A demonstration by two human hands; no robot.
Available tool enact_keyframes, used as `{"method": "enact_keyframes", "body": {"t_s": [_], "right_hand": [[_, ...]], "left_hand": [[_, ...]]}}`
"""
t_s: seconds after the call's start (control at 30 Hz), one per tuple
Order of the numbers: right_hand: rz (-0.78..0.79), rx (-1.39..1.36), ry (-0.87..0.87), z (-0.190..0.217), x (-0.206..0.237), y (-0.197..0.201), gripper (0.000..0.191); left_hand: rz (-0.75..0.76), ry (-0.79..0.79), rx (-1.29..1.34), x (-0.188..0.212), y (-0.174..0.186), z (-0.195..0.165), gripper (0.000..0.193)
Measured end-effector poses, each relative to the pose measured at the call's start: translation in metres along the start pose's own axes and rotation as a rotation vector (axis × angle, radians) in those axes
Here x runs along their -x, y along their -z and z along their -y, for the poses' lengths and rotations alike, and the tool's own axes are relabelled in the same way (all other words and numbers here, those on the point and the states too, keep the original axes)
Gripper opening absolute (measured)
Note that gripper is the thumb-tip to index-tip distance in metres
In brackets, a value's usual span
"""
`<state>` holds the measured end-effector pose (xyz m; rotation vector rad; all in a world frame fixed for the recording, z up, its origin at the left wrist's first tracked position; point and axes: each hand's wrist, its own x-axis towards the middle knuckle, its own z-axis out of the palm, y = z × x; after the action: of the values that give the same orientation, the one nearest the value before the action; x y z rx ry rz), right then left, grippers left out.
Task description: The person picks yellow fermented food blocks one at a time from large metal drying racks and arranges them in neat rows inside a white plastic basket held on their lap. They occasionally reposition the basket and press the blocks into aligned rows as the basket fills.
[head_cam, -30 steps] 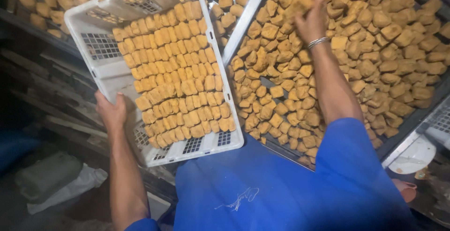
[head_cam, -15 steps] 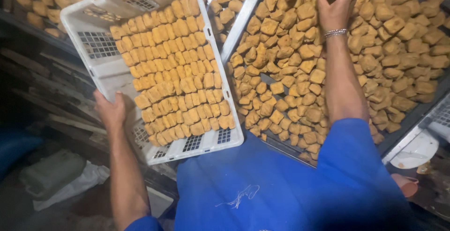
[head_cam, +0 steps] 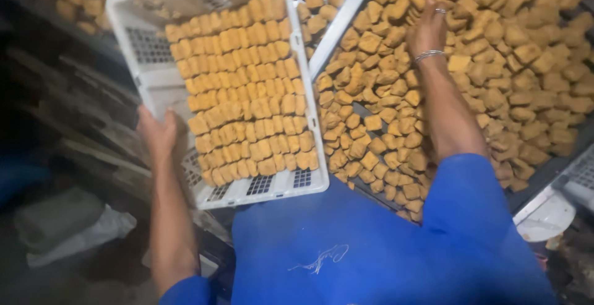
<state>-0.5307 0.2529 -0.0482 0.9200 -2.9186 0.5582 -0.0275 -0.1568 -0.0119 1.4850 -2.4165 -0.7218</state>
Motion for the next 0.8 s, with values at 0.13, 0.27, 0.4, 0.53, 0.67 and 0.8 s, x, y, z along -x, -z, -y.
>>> {"method": "enact_keyframes", "body": {"t_s": [0.13, 0.27, 0.4, 0.53, 0.67, 0.8], "right_hand": [[-0.059, -0.121, 0.135, -0.006, -0.006, -0.001, 0.083], [-0.091, -0.251, -0.127, -0.004, -0.022, 0.016, 0.084], [-0.084, -0.471, 0.106, 0.054, -0.032, 0.052, 0.092], [0.426, -0.330, 0.319, 0.180, -0.015, 0.055, 0.085], [0.687, -0.181, 0.856, 0.294, -0.002, 0.006, 0.045], [0.900, 0.302, 0.905, 0.314, 0.010, -0.030, 0.049]], "left_hand": [[-0.044, -0.022, 0.129, 0.000, -0.003, -0.002, 0.045], [-0.024, -0.048, 0.173, -0.002, -0.004, -0.005, 0.043], [-0.022, -0.054, 0.281, -0.002, 0.003, -0.015, 0.048], [-0.301, -0.284, -0.006, -0.003, 0.015, -0.029, 0.056], [-0.332, -0.408, 0.142, -0.005, 0.002, -0.070, 0.037], [0.019, -0.481, 0.358, -0.009, -0.045, -0.127, 0.030]]}}
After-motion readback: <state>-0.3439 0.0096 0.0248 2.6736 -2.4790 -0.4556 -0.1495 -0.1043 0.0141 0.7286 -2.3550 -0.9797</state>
